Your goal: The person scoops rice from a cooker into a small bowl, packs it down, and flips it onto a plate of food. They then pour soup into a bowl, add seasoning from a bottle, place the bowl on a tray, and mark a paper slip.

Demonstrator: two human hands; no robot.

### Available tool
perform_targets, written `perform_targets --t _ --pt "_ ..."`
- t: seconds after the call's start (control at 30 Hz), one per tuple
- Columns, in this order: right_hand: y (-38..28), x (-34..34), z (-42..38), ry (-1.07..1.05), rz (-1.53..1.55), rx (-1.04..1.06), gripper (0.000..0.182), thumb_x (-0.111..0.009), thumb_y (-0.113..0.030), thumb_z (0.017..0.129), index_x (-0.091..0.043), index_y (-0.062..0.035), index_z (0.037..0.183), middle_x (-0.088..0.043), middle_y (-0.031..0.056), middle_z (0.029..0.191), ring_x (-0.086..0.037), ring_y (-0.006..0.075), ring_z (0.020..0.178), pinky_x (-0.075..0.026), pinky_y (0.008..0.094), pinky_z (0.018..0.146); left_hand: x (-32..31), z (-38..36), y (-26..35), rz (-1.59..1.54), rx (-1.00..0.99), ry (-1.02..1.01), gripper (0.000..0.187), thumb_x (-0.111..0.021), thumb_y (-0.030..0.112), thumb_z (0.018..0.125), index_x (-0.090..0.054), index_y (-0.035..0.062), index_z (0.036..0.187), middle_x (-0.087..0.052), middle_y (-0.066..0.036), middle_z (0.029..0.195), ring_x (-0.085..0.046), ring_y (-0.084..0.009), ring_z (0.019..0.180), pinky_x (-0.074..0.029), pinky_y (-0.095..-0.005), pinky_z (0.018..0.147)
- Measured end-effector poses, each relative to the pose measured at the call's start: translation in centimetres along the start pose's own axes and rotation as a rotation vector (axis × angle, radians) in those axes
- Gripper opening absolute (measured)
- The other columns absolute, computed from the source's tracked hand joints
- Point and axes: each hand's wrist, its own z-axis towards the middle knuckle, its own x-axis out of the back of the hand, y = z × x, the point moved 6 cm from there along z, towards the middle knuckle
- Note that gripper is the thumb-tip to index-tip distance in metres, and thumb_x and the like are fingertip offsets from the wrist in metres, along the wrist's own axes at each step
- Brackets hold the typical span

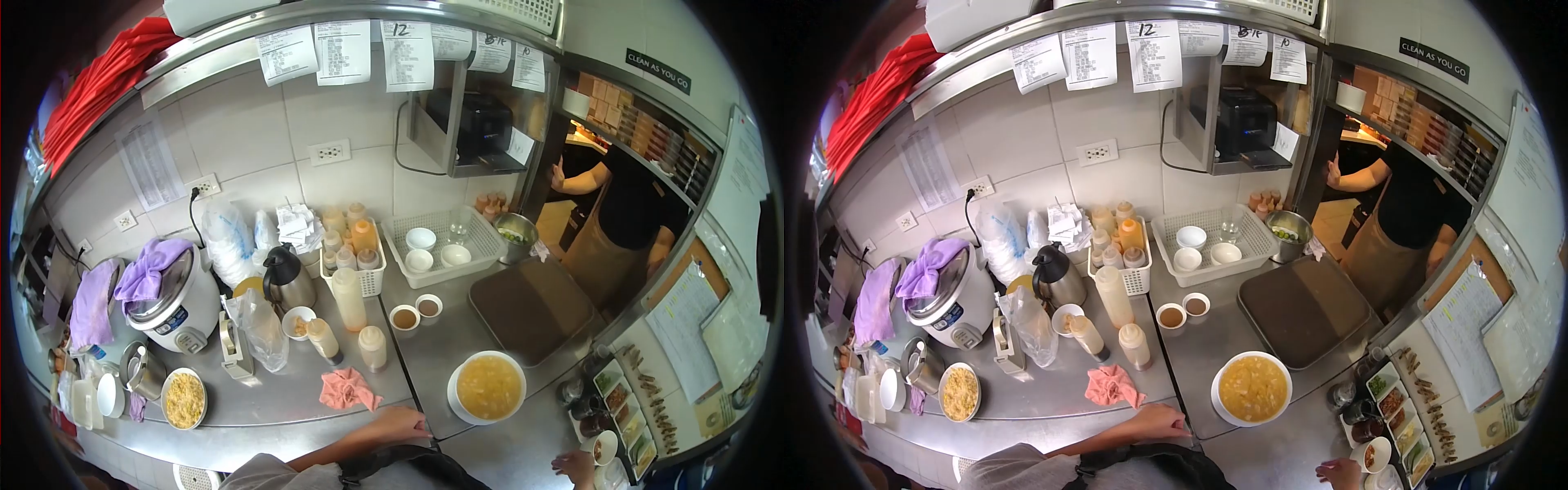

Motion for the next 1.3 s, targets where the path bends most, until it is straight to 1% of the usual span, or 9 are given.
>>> perform_targets --t 0.13,0.33,0.4,0.5,0.53,0.63,0.73,0.9,1.3 --pt "1.9 3.1 -1.0 0.218 -0.191 -0.111 0.032 -0.057 -0.030 0.094 -0.064 0.0007 0.090 -0.063 0.0084 0.069 -0.058 0.0169 0.048 -0.050 0.0282 0.040 -1.9 0.6 -1.0 -0.063 -0.034 0.031 0.038 -0.057 0.047 0.087 -0.067 0.0098 0.089 -0.066 -0.011 0.082 -0.064 -0.0307 0.082 -0.049 -0.0433 0.073" --pt "-1.9 5.1 -0.1 0.623 -0.099 0.168 0.050 -0.055 -0.040 0.093 -0.063 -0.0019 0.061 -0.058 0.0076 0.050 -0.057 0.0137 0.046 -0.045 0.0304 0.046 -2.9 0.2 -1.7 -0.074 -0.067 -0.055 0.029 -0.055 0.030 0.086 -0.066 0.0120 0.106 -0.067 -0.012 0.091 -0.063 -0.0320 0.087 -0.049 -0.0440 0.077" --pt "-3.9 6.5 -1.6 0.643 -0.226 -0.057 0.052 -0.058 -0.042 0.092 -0.062 -0.0043 0.057 -0.055 0.0061 0.048 -0.055 0.0115 0.048 -0.043 0.0301 0.048 -3.8 0.1 -2.1 -0.073 -0.064 -0.114 0.030 -0.053 0.028 0.086 -0.066 0.0127 0.108 -0.067 -0.015 0.100 -0.063 -0.0338 0.095 -0.049 -0.0457 0.082" --pt "-8.2 7.1 -2.1 0.971 -0.436 0.455 0.034 -0.071 -0.035 0.080 -0.069 -0.0017 0.072 -0.061 0.0137 0.056 -0.060 0.0267 0.053 -0.048 0.0383 0.058 -3.3 0.2 -1.6 -0.120 -0.095 -0.057 0.033 -0.056 0.023 0.083 -0.064 0.0121 0.113 -0.068 -0.010 0.088 -0.065 -0.0297 0.080 -0.050 -0.0413 0.071" --pt "-5.9 8.9 -0.1 0.979 -0.637 0.449 0.032 -0.071 -0.035 0.079 -0.071 -0.0034 0.075 -0.060 0.0141 0.058 -0.059 0.0297 0.054 -0.046 0.0397 0.056 -3.0 0.2 -0.9 -0.062 -0.075 -0.104 0.033 -0.056 0.022 0.085 -0.063 0.0112 0.115 -0.069 -0.010 0.093 -0.067 -0.0287 0.083 -0.052 -0.0373 0.073" --pt "-4.8 14.2 -2.4 1.163 -0.029 0.163 0.059 -0.057 -0.051 0.090 -0.057 0.0003 0.060 -0.046 0.0071 0.048 -0.048 0.0159 0.048 -0.039 0.0375 0.049 -3.7 0.0 -0.2 -0.189 -0.071 -0.135 0.029 -0.055 0.019 0.088 -0.064 0.0089 0.114 -0.069 -0.013 0.097 -0.067 -0.0286 0.088 -0.052 -0.0353 0.077" --pt "-0.6 21.3 -4.7 1.362 -0.260 0.116 0.037 -0.055 -0.035 0.094 -0.071 -0.0037 0.083 -0.068 0.0102 0.069 -0.065 0.0186 0.067 -0.048 0.0320 0.062 -4.5 -0.2 0.1 -0.255 -0.018 -0.171 0.028 -0.054 0.018 0.088 -0.064 0.0083 0.113 -0.069 -0.015 0.098 -0.066 -0.0325 0.089 -0.052 -0.0380 0.076" --pt "6.3 31.6 -3.6 1.391 -0.396 0.093 0.031 -0.056 -0.021 0.091 -0.065 -0.0142 0.119 -0.070 0.0132 0.091 -0.068 0.0274 0.085 -0.051 0.0378 0.078 -5.3 0.3 0.6 -0.171 0.045 -0.213 0.027 -0.054 0.017 0.088 -0.065 0.0091 0.112 -0.069 -0.015 0.095 -0.067 -0.0323 0.087 -0.052 -0.0384 0.075" --pt "2.1 36.4 0.8 1.010 -0.771 0.075 0.019 -0.062 -0.022 0.087 -0.072 -0.0122 0.100 -0.066 0.0148 0.094 -0.064 0.0315 0.090 -0.049 0.0390 0.079 -6.2 2.4 4.2 -0.051 0.014 -0.308 0.028 -0.054 0.017 0.088 -0.063 0.0091 0.113 -0.065 -0.015 0.091 -0.063 -0.0320 0.086 -0.050 -0.0401 0.076"
